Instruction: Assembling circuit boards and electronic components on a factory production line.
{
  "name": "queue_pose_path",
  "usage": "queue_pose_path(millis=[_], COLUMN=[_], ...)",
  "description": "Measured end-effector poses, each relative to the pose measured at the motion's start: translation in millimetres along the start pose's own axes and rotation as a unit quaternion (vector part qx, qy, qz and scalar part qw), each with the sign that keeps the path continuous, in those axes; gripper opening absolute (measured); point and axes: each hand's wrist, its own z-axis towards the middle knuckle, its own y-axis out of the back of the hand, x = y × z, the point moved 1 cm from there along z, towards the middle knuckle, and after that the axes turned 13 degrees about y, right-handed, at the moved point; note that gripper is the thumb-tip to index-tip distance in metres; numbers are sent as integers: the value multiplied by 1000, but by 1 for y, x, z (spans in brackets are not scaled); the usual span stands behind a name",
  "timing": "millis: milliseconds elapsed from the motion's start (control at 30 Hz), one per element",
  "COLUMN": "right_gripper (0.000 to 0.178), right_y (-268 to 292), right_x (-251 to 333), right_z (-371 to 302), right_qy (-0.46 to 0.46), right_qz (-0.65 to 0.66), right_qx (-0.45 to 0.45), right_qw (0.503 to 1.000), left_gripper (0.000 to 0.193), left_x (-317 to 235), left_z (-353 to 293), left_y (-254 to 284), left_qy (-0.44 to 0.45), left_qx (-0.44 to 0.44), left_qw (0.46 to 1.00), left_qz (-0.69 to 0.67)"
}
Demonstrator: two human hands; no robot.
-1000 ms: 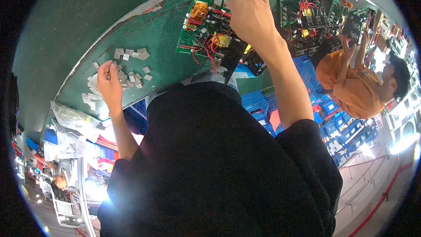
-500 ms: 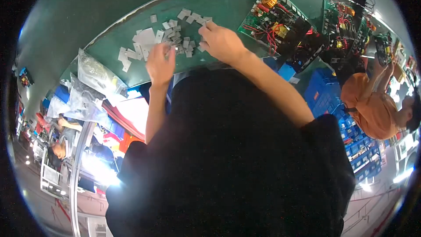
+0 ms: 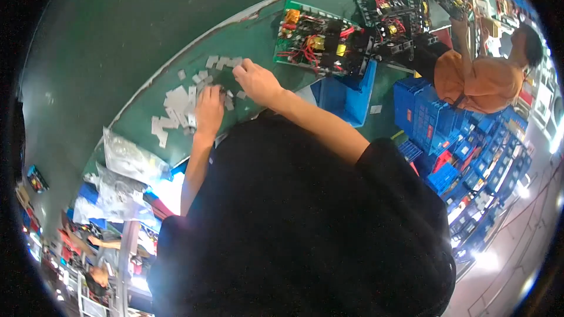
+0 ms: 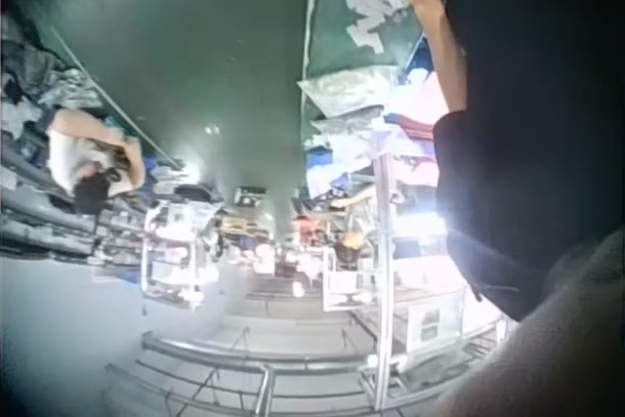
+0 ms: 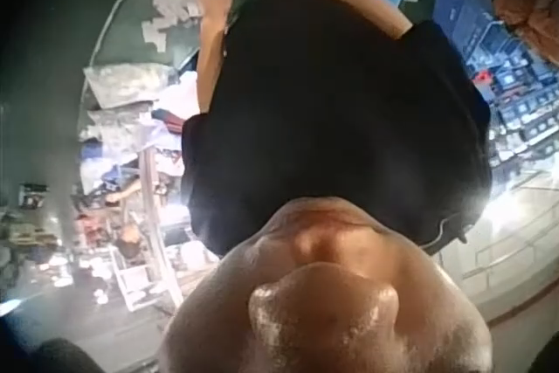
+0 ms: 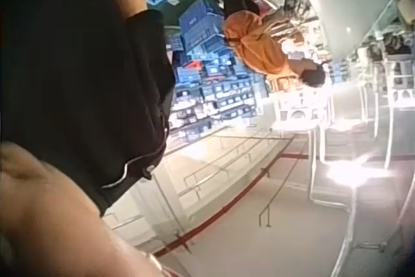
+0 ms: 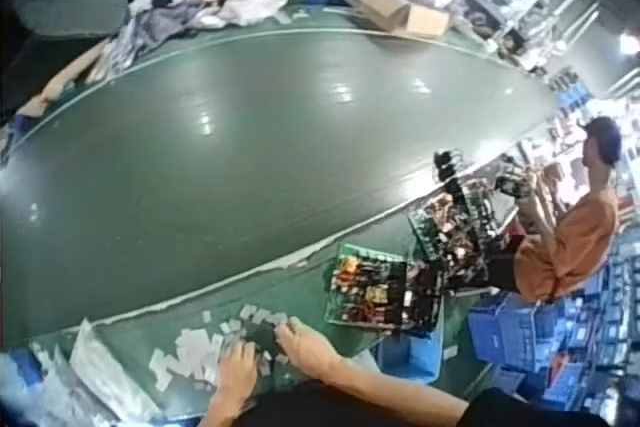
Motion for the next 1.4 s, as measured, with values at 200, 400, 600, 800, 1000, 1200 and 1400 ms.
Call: queue_pose_path(millis=[200,400,600,800,1000,1200,1400], right_gripper=[15,27,28,22,12,12,15], right_y=[151,244,251,245,208,199,203], right_x=[-21,-133,-173,-184,-185,-201,-192], right_z=[-12,-56,-52,-21,13,24,37], right_qy=[-62,-297,-311,-227,-103,-116,-141], right_qz=[-5,250,258,113,-105,-184,-132], right_qx=[-161,-246,-196,-127,-13,104,153], right_qw=[985,888,893,959,989,970,969], left_gripper=[24,19,19,19,18,20,17], left_x=[-16,-43,-57,-70,-75,-56,-39], left_z=[-10,-7,1,20,27,14,1], left_y=[4,21,31,22,19,27,31], left_qy=[103,178,286,308,268,311,348], left_qx=[24,-26,-82,-39,4,0,-9], left_qw=[994,983,954,943,953,929,919], left_qz=[-11,-22,-35,-120,-143,-198,-182])
